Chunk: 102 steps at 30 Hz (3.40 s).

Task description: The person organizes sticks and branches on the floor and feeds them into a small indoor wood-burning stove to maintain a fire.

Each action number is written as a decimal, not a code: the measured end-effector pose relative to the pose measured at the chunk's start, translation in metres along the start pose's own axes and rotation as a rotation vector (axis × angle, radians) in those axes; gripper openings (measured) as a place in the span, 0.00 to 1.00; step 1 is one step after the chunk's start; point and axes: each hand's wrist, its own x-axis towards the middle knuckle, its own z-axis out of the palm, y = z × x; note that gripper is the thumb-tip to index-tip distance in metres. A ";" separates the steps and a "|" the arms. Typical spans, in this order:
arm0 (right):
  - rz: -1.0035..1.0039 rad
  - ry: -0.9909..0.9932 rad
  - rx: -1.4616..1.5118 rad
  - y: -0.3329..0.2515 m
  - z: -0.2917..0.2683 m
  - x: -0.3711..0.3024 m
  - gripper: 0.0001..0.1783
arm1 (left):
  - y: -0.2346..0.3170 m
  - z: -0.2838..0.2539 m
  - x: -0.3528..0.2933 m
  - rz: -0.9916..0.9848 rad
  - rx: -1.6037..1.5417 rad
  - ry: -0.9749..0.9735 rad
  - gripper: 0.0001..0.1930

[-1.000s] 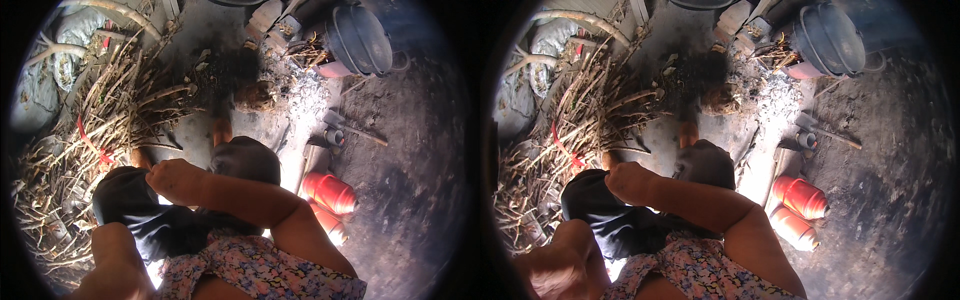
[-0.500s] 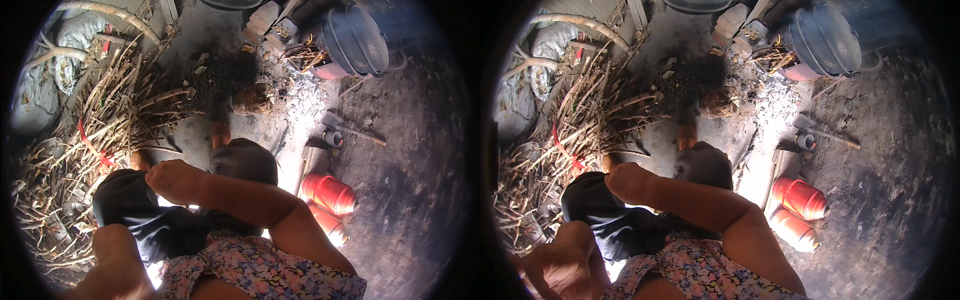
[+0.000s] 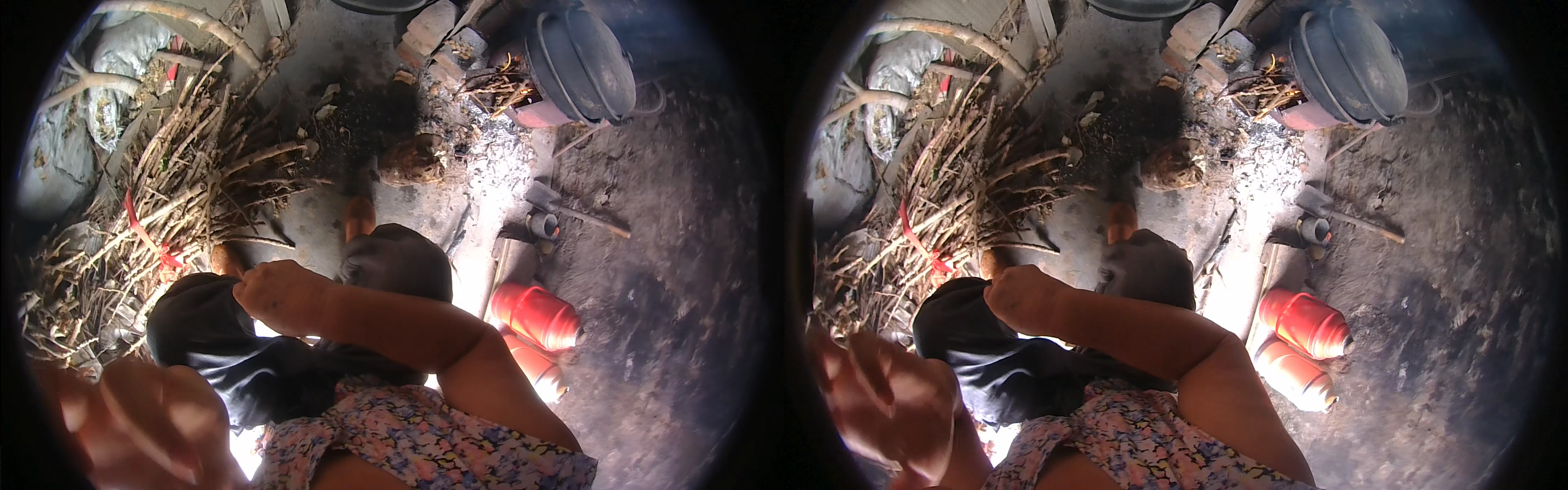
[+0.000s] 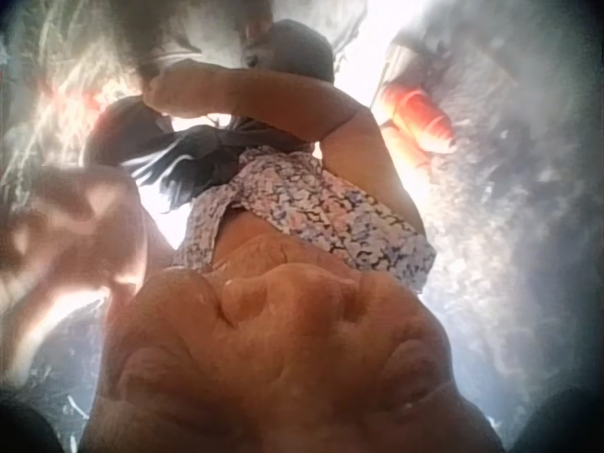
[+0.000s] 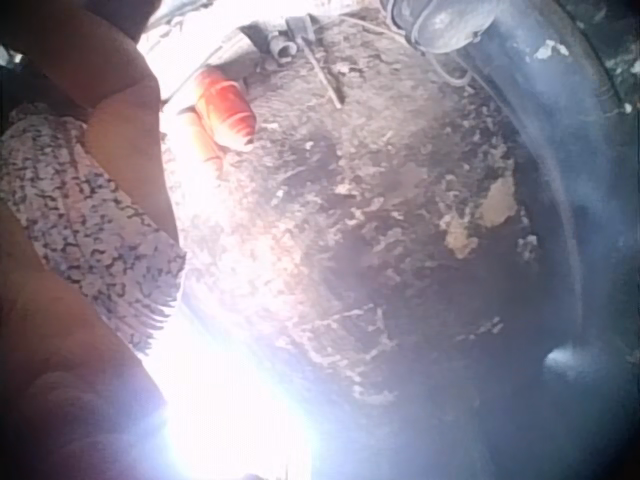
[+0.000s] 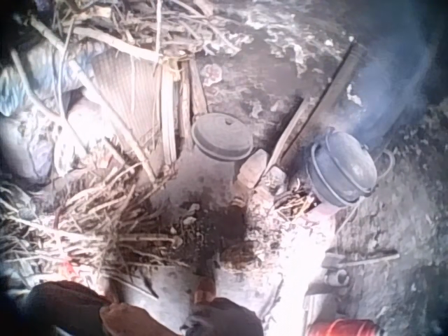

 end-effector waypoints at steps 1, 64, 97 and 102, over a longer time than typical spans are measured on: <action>-0.003 0.002 0.005 0.001 0.004 0.000 0.07 | -0.006 -0.004 -0.001 -0.051 0.067 0.014 0.47; -0.181 0.047 -0.244 -0.033 -0.097 -0.032 0.10 | -0.095 -0.120 -0.079 -1.249 0.660 0.166 0.14; 0.111 -0.107 -0.361 0.040 -0.017 -0.009 0.06 | -0.054 -0.191 -0.107 -1.240 0.883 0.220 0.14; 0.109 -0.172 -0.394 0.046 -0.015 -0.015 0.10 | -0.044 -0.186 -0.112 -1.240 0.864 0.198 0.19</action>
